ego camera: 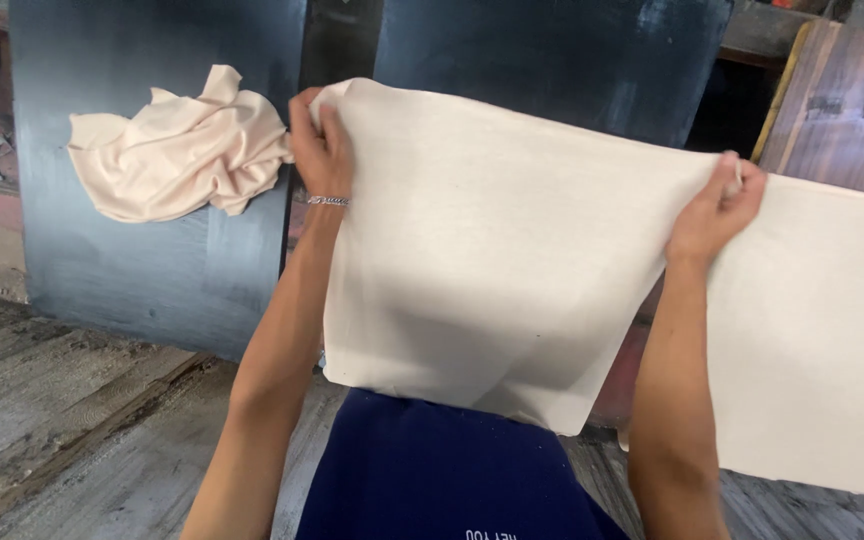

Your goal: Placing and smoothing fabric garments onto screen printing boards in a production line.

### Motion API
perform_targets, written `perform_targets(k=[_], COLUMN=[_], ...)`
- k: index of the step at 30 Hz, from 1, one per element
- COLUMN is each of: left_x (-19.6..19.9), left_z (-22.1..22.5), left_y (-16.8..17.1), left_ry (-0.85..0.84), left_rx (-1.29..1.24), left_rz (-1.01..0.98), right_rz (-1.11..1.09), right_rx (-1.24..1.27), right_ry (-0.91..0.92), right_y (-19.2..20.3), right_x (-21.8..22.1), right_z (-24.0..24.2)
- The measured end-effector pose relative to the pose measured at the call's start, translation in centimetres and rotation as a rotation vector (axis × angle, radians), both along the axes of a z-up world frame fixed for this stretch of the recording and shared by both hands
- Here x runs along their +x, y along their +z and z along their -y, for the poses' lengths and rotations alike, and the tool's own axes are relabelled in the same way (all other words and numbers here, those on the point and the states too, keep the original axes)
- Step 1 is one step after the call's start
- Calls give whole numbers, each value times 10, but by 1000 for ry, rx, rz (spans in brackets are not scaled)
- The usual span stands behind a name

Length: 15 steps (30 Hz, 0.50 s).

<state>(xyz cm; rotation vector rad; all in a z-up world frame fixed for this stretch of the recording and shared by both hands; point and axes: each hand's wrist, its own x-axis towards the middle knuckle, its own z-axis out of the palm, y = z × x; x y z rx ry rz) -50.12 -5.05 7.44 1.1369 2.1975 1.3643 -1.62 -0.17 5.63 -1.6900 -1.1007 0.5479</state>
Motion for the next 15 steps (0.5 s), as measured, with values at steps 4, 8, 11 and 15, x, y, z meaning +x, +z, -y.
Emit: perform_targets(k=[4,8,11,15], left_x=[-11,-11,-15,-14], left_z=[7,-6,-12,-18], left_y=[-1,-4,-23,-37], left_ry=[-37,-82,-85,-88], left_rx=[91,27,-66,-174], left_rz=[-282,-334,-308,-260], right_rz=[194,196,324,373], right_rx=[193,136,88,65], right_ry=[39,71,28,111], right_y=[19,7,-15,-36], right_x=[1,4,6,5], right_z=[8,-1,-11,-14])
